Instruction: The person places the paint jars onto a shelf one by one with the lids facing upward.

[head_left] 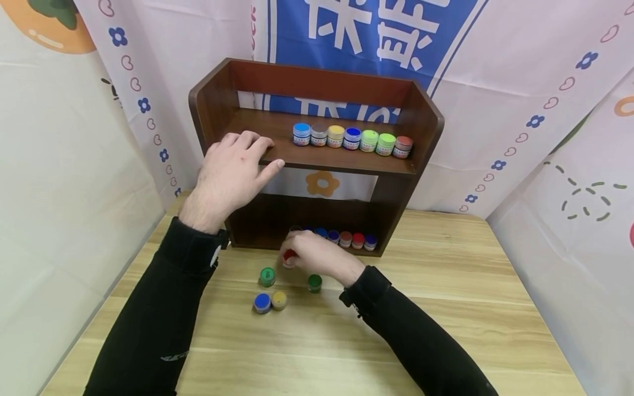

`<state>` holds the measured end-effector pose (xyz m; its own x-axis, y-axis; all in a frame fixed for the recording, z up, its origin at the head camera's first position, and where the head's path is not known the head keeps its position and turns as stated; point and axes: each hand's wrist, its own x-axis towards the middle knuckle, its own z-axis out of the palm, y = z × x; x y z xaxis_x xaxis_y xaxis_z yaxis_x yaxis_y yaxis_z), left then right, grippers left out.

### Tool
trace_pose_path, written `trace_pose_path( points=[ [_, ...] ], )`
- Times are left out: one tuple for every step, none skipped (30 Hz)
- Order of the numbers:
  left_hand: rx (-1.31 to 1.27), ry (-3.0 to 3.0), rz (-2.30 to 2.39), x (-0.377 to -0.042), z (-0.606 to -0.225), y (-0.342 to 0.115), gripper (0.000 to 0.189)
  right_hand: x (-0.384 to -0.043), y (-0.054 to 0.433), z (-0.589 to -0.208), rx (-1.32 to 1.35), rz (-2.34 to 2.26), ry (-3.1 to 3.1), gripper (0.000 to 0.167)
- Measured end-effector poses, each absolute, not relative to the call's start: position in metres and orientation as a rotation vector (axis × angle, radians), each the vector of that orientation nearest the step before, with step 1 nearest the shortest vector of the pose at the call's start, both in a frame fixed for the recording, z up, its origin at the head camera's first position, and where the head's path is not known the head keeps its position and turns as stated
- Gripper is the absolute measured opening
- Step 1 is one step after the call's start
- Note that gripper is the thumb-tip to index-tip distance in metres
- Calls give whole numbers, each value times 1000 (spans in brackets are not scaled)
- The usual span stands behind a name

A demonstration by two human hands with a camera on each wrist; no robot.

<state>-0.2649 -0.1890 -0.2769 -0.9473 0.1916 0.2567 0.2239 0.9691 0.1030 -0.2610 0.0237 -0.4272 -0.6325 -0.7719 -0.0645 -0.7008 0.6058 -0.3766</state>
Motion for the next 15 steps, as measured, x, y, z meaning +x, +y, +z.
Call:
trace_pose_path(
  points=[
    [-308, -2871, -190, -265, -277, -189, 67, -262, 23, -425, -1209, -475, 2610, 24],
    [-309, -2872, -191, -265, -277, -189, 67, -262, 23, -423, -1204, -480, 2608, 24],
    [-309, -2871, -191, -265, -276, -189, 67, -263, 22, -421, -1200, -485, 2609, 24],
    [-310, -2870, -192, -265, -276, -189, 67, -264, 22, -420, -1197, -490, 2610, 23],
    [-311, -2870, -192, -265, -276, -189, 67, -265, 21, -418, -1196, -499, 2609, 24],
    [-311, -2869, -193, -265, -276, -189, 67, -266, 21, -416, -1196, -507, 2610, 23],
    [-312, -2869, -193, -265, -276, -189, 67, -268, 20, -415, -1196, -515, 2610, 24],
    [-312, -2869, -195, -265, -277, -190, 67, -269, 19, -414, -1196, -521, 2611, 24],
    [-312, -2869, -195, -265, -277, -190, 67, -270, 18, -413, -1198, -527, 2614, 24],
    [-312, -2869, -195, -265, -277, -190, 67, -272, 18, -411, -1198, -531, 2617, 24],
    [-314, -2870, -196, -265, -277, -190, 67, -273, 17, -410, -1200, -534, 2621, 24],
    [-314, -2869, -197, -265, -277, -190, 66, -275, 16, -410, -1201, -536, 2625, 24],
    [-315, -2869, -196, -265, -277, -190, 66, -277, 15, -409, -1199, -538, 2630, 24],
    [-314, -2869, -197, -265, -277, -190, 66, -278, 15, -408, -1197, -539, 2634, 24],
    [-315, -2869, -196, -265, -277, -190, 66, -279, 14, -407, -1197, -540, 2639, 23]
  ],
)
